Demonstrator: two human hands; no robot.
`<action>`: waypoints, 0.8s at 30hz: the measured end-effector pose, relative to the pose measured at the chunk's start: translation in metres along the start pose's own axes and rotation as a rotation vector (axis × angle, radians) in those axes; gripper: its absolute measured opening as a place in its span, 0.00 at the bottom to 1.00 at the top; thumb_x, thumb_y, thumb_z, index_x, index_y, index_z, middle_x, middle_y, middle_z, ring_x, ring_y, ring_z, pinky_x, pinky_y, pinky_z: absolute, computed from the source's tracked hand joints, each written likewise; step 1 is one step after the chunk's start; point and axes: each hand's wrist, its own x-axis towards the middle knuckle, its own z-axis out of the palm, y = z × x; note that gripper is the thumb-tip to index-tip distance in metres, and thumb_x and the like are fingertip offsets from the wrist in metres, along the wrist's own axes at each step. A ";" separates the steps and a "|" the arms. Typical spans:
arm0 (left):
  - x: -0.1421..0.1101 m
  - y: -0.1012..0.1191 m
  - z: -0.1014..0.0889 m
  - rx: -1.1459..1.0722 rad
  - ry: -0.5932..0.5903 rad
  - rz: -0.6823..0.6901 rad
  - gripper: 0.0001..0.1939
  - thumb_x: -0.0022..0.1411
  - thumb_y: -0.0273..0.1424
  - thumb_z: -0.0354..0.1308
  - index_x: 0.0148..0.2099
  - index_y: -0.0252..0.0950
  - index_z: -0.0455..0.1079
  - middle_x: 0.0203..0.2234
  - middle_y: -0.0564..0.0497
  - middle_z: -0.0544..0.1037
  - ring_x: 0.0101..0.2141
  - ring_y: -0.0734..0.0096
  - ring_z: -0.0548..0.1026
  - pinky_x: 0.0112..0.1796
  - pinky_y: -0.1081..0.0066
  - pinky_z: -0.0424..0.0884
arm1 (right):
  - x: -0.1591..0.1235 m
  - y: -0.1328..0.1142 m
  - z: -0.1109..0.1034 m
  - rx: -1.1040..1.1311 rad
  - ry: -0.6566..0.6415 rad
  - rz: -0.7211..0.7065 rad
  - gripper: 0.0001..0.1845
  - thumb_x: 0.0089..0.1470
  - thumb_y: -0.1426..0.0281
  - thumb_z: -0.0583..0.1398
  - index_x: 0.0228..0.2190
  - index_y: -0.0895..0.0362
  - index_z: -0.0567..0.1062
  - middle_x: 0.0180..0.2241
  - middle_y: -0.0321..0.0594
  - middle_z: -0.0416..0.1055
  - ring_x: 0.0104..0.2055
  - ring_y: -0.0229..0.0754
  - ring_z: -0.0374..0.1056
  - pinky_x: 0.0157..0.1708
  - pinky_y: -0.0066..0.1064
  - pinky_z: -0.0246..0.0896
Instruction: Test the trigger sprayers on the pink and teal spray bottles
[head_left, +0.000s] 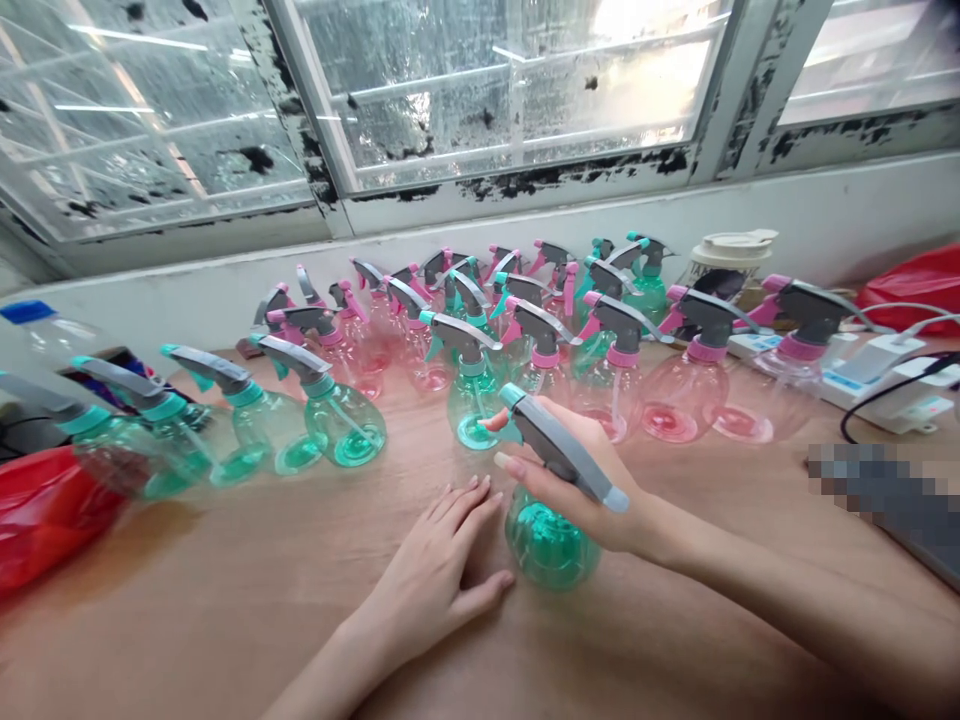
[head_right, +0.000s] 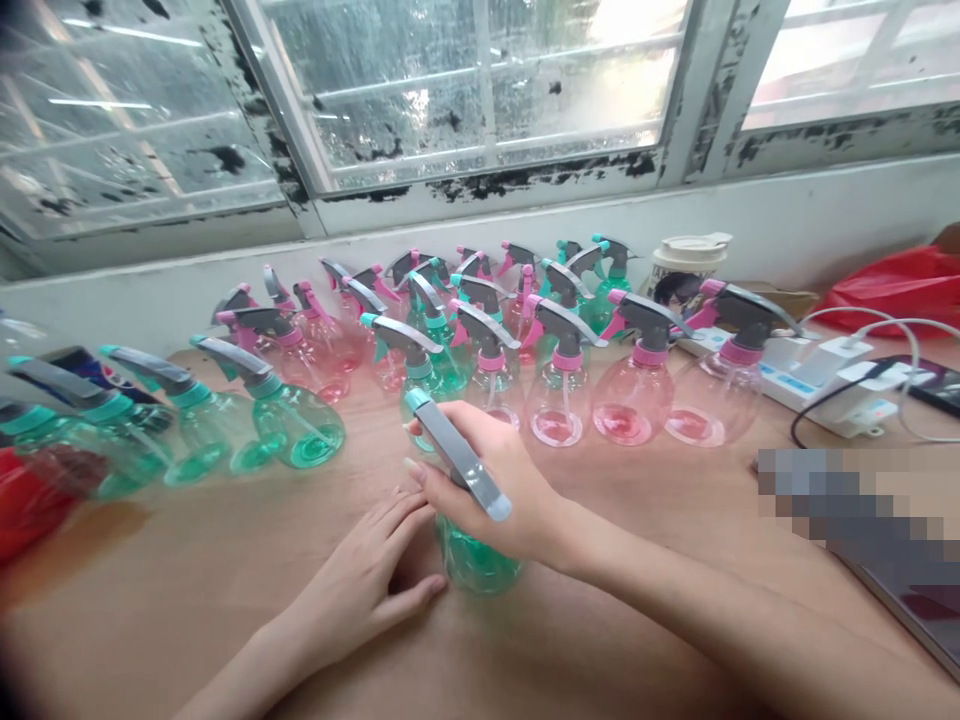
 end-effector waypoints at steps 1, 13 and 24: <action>0.001 0.000 0.000 0.002 -0.003 -0.002 0.32 0.65 0.39 0.58 0.67 0.37 0.56 0.64 0.39 0.61 0.62 0.47 0.60 0.59 0.46 0.58 | 0.000 0.000 0.000 -0.002 0.002 -0.003 0.10 0.54 0.72 0.60 0.41 0.57 0.70 0.37 0.43 0.70 0.32 0.38 0.65 0.21 0.27 0.51; -0.004 -0.005 0.007 0.007 0.013 -0.006 0.30 0.65 0.42 0.58 0.65 0.38 0.60 0.65 0.39 0.59 0.63 0.45 0.58 0.60 0.43 0.56 | 0.001 0.001 -0.003 -0.069 0.002 -0.004 0.11 0.55 0.71 0.60 0.42 0.57 0.70 0.28 0.36 0.68 0.27 0.36 0.63 0.21 0.27 0.52; -0.006 -0.007 0.010 0.027 0.027 -0.016 0.32 0.64 0.43 0.59 0.66 0.38 0.59 0.66 0.38 0.57 0.63 0.40 0.58 0.58 0.42 0.59 | 0.004 -0.002 -0.005 -0.015 -0.067 -0.023 0.10 0.54 0.69 0.60 0.38 0.58 0.69 0.26 0.32 0.65 0.22 0.33 0.60 0.25 0.28 0.59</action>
